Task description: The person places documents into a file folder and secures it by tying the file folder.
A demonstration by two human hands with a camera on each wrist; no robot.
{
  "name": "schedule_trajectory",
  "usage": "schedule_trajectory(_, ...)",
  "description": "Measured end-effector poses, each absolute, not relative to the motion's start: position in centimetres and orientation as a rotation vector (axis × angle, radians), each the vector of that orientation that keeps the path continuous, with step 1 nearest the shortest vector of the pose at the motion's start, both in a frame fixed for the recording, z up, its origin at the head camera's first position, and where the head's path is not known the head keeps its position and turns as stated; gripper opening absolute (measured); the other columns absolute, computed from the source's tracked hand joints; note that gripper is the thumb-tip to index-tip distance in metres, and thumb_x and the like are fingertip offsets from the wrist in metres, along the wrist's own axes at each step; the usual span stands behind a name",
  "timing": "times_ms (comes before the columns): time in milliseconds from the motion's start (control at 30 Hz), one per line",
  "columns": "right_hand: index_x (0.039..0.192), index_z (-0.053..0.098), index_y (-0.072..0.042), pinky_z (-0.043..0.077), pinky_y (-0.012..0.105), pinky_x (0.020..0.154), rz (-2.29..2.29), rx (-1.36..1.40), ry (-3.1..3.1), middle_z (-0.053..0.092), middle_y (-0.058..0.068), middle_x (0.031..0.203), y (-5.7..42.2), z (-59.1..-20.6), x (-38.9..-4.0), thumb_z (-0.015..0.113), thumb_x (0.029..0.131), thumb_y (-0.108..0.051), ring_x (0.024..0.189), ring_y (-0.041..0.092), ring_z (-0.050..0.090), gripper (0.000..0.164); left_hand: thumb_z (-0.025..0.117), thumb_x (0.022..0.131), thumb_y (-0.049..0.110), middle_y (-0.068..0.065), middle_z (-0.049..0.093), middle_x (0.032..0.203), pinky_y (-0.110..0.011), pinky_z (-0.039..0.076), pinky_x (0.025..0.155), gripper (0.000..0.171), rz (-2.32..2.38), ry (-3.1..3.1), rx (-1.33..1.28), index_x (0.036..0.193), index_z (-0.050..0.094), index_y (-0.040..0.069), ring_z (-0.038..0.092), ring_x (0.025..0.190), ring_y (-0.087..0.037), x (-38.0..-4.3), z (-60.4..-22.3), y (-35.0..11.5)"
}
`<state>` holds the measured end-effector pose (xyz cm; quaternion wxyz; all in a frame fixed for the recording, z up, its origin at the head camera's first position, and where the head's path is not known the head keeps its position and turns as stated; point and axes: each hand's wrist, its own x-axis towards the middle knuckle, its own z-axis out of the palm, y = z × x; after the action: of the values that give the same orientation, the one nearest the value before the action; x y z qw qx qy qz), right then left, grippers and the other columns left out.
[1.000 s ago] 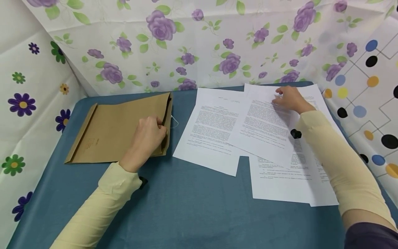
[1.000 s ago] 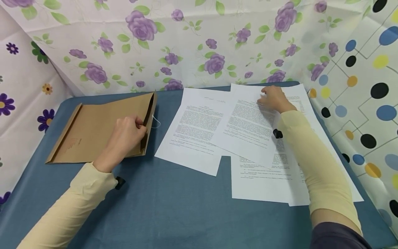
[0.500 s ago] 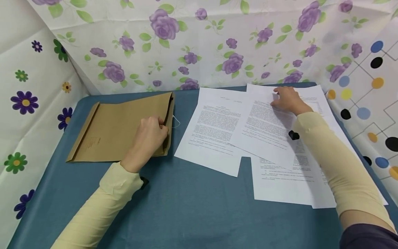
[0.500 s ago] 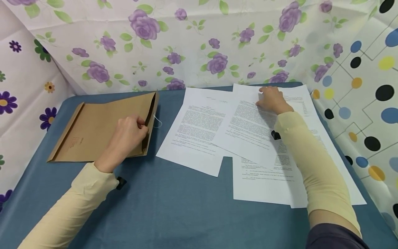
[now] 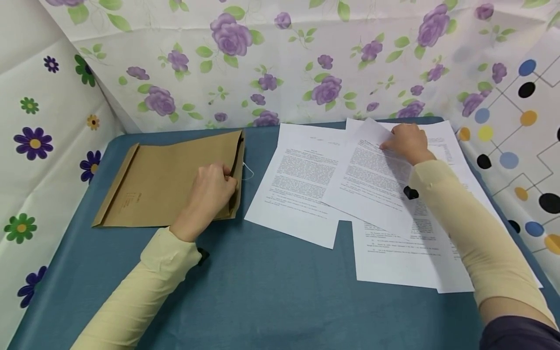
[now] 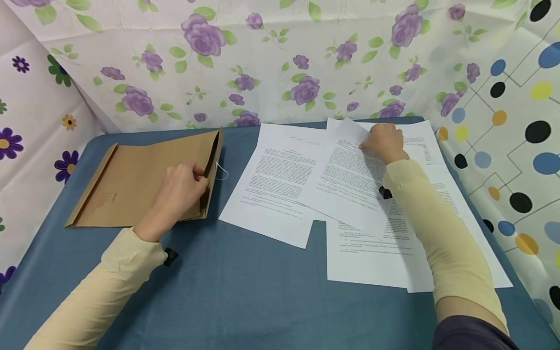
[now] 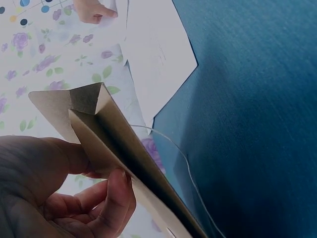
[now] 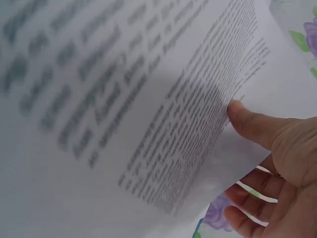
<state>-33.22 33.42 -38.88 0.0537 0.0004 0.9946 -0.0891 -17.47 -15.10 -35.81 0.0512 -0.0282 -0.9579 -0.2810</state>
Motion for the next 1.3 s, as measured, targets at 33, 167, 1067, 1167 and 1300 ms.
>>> schedule_trajectory(33, 0.127, 0.062, 0.013, 0.040, 0.066, 0.099, -0.277, -0.002, 3.028, 0.061, 0.033, 0.128, 33.4, -39.0, -33.2, 0.077, 0.091, -0.031, 0.116, 0.053, 0.054, 0.058, 0.057, 0.092, 0.000, -0.013, 0.056, 0.073, -0.032, 0.041, 0.051, 0.011, -0.852, -2.913, -0.088, 0.083, 0.063, -0.001, 0.055, 0.060, -0.024, -17.5, -35.8, -15.1)
schedule_trajectory(167, 0.128, 0.061, 0.012, 0.043, 0.066, 0.097, -0.320, -0.022, 3.044, 0.060, 0.035, 0.129, 33.4, -38.9, -33.4, 0.071, 0.093, -0.023, 0.116, 0.055, 0.055, 0.050, 0.057, 0.092, -0.001, -0.008, 0.047, 0.066, -0.032, 0.036, 0.049, 0.018, -0.853, -2.907, -0.091, 0.074, 0.058, 0.003, 0.050, 0.056, -0.023, -17.5, -35.9, -15.1)
schedule_trajectory(1067, 0.109, 0.065, 0.002, 0.051, 0.026, 0.048, -0.691, -0.454, 3.046, 0.072, 0.008, 0.085, 37.7, -23.3, -27.0, 0.065, 0.103, -0.021, 0.055, 0.015, 0.065, 0.024, 0.056, 0.091, -0.002, -0.005, 0.043, 0.062, -0.032, 0.033, 0.051, 0.022, -0.839, -2.904, -0.117, 0.071, 0.055, 0.005, 0.045, 0.055, -0.020, -17.4, -35.9, -15.5)
schedule_trajectory(1167, 0.104, 0.068, -0.008, 0.052, 0.023, 0.046, -0.959, -0.397, 3.030, 0.071, -0.012, 0.078, 37.7, -21.9, -26.6, 0.066, 0.102, -0.020, 0.054, 0.009, 0.066, 0.012, 0.055, 0.090, -0.003, -0.001, 0.032, 0.060, -0.032, 0.029, 0.050, 0.030, -0.841, -2.897, -0.122, 0.065, 0.046, 0.009, 0.039, 0.053, -0.019, -17.5, -35.9, -15.5)
schedule_trajectory(1300, 0.097, 0.072, -0.023, 0.051, 0.021, 0.045, -1.311, -0.343, 2.969, 0.071, -0.021, 0.077, 37.0, -21.3, -26.0, 0.069, 0.100, -0.017, 0.053, 0.005, 0.067, 0.008, 0.055, 0.091, -0.002, -0.002, 0.035, 0.061, -0.032, 0.031, 0.050, 0.028, -0.848, -2.900, -0.114, 0.065, 0.048, 0.008, 0.042, 0.054, -0.020, -17.5, -36.0, -15.5)
